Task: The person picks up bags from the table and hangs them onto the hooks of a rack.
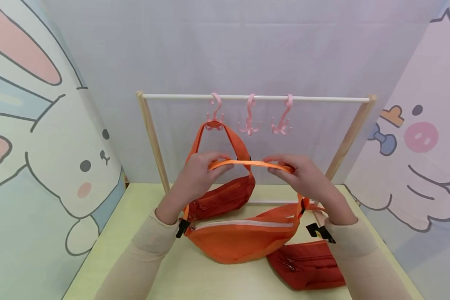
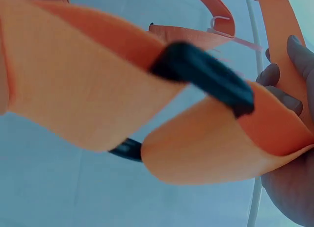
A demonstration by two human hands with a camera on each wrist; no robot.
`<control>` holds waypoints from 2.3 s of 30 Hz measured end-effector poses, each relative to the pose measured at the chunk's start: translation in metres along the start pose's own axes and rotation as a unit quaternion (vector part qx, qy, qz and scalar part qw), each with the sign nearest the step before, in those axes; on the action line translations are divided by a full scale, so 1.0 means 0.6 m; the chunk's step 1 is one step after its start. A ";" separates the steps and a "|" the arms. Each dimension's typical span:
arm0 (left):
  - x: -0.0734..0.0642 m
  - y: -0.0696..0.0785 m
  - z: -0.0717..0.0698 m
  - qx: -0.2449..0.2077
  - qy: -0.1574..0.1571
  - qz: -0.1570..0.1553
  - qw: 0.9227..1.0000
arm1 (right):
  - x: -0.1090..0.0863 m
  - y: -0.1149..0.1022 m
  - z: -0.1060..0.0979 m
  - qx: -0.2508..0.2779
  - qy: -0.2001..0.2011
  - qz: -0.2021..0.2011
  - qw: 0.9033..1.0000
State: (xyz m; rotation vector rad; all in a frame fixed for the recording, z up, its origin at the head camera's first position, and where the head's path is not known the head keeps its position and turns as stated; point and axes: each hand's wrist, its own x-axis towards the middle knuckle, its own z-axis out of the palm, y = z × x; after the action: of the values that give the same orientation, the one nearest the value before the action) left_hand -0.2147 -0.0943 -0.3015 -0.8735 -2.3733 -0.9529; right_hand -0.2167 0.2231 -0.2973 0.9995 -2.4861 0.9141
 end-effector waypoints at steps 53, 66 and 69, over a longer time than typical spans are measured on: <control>0.155 -0.005 0.054 0.327 0.085 -0.094 0.936 | 0.151 0.005 0.052 -0.214 0.190 0.043 0.957; 0.129 -0.006 0.062 0.227 0.056 -0.096 0.967 | 0.145 0.029 0.062 -0.209 0.177 0.070 0.959; 0.126 -0.011 0.064 0.190 0.056 -0.115 0.973 | 0.145 0.033 0.062 -0.204 0.171 0.083 0.960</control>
State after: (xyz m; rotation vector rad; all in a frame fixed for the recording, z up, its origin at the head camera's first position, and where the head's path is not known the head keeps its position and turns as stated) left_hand -0.2785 -0.0405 -0.2859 -0.3975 -2.4767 -0.5754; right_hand -0.2940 0.1650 -0.2913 0.4609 -2.3428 0.5238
